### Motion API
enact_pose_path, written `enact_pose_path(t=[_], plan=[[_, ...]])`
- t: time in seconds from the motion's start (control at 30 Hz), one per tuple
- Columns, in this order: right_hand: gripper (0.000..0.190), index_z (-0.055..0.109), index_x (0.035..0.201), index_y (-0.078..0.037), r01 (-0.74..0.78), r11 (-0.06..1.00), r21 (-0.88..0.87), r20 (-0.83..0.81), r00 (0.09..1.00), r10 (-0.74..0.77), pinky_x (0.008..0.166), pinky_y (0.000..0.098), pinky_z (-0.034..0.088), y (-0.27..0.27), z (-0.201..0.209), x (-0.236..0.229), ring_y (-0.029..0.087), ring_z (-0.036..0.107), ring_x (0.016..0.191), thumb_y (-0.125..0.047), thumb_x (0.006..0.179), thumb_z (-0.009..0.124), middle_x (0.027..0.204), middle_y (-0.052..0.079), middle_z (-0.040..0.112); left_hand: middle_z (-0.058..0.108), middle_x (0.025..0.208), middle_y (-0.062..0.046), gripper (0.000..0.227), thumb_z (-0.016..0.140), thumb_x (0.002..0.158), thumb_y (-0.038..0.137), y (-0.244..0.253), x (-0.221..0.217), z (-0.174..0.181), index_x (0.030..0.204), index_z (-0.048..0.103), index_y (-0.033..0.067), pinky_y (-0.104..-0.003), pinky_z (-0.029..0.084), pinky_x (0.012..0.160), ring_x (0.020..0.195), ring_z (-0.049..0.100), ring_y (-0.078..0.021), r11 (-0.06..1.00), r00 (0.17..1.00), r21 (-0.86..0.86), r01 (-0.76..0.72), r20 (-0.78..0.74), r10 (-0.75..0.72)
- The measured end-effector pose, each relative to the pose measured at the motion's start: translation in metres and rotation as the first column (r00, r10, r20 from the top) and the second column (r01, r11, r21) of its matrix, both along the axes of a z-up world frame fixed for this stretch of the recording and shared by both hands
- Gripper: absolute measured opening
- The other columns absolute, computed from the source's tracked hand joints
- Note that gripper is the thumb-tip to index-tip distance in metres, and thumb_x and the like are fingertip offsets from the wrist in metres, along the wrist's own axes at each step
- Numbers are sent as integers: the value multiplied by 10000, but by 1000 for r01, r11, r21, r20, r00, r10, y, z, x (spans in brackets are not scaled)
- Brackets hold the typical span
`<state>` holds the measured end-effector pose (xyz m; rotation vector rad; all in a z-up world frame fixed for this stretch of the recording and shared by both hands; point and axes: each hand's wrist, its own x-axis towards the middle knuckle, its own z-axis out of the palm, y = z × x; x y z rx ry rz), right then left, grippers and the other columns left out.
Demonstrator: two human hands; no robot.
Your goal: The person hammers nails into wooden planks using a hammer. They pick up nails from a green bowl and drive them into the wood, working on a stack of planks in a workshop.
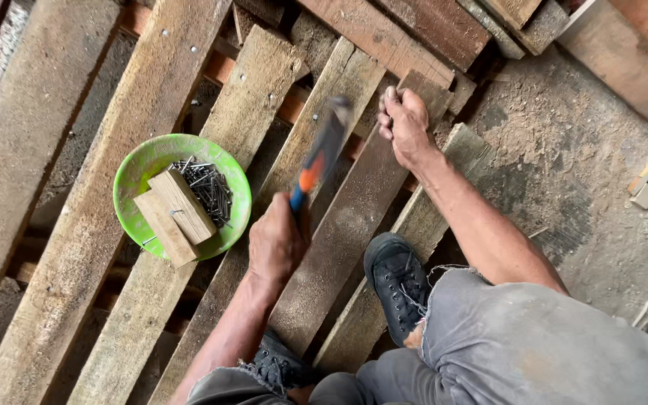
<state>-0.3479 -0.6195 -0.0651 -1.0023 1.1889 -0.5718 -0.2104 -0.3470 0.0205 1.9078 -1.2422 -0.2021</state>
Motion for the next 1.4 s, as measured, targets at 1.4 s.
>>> enact_pose_path(t=[1.4], plan=[[95, 854, 1102, -74, -408, 634, -657, -164, 898, 408, 930, 440, 612, 41, -15, 7, 324, 800, 960, -117, 1082, 772, 1022, 152, 804, 697, 807, -242, 280, 567, 1110, 398, 1, 19, 31, 1125, 456, 141, -655, 599, 701, 788, 768, -544, 760, 974, 643, 94, -218, 63]])
